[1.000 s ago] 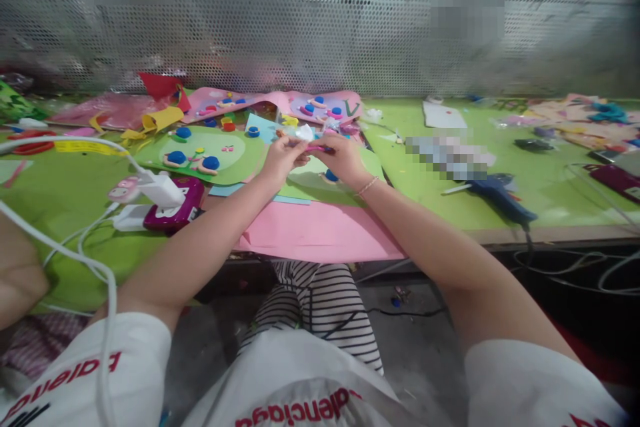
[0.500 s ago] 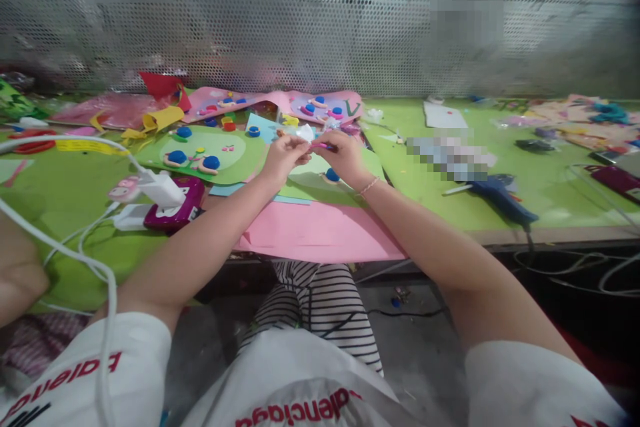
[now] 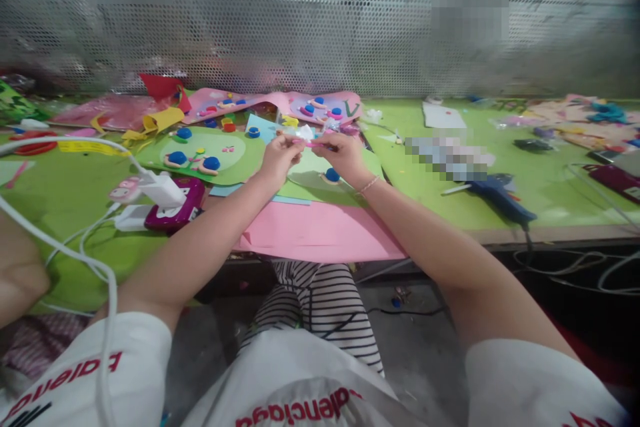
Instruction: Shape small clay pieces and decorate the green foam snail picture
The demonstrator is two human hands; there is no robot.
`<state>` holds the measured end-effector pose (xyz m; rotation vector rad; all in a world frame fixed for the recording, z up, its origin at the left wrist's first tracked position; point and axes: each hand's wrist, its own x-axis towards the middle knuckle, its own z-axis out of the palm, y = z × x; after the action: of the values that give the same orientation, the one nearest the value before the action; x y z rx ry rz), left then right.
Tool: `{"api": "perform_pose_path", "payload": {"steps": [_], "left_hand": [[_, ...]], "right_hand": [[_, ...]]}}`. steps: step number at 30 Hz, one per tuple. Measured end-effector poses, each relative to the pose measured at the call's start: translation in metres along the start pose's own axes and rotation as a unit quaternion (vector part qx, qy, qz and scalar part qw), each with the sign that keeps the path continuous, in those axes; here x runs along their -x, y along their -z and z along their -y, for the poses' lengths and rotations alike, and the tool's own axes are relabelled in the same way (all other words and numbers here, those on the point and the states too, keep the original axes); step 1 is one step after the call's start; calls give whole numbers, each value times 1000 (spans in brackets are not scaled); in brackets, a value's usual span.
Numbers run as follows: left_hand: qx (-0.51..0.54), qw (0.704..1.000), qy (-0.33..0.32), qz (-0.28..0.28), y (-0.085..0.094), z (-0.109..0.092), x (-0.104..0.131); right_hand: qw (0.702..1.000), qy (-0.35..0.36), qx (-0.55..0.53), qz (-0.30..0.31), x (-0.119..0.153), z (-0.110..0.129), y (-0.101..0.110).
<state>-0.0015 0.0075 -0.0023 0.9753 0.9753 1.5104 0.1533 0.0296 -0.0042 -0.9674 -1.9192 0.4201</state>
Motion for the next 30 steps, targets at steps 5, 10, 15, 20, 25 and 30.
{"api": "perform_pose_path", "payload": {"steps": [5, 10, 15, 20, 25, 30], "left_hand": [[60, 996, 60, 6, 0, -6, 2], [65, 996, 62, -17, 4, -6, 0], [79, 995, 62, -13, 0, -4, 1], [96, 992, 69, 41, -10, -4, 9], [101, 991, 80, 45, -11, -3, 11], [97, 990, 89, 55, -6, -1, 9]], "right_hand": [[998, -9, -38, 49, 3, 3, -1], [998, -30, 25, 39, -3, -8, 7], [972, 18, 222, 81, -12, -25, 13], [906, 82, 369, 190, -30, -17, 8], [880, 62, 407, 238, -54, -15, -13], [877, 60, 397, 263, -76, -30, -32]]}}
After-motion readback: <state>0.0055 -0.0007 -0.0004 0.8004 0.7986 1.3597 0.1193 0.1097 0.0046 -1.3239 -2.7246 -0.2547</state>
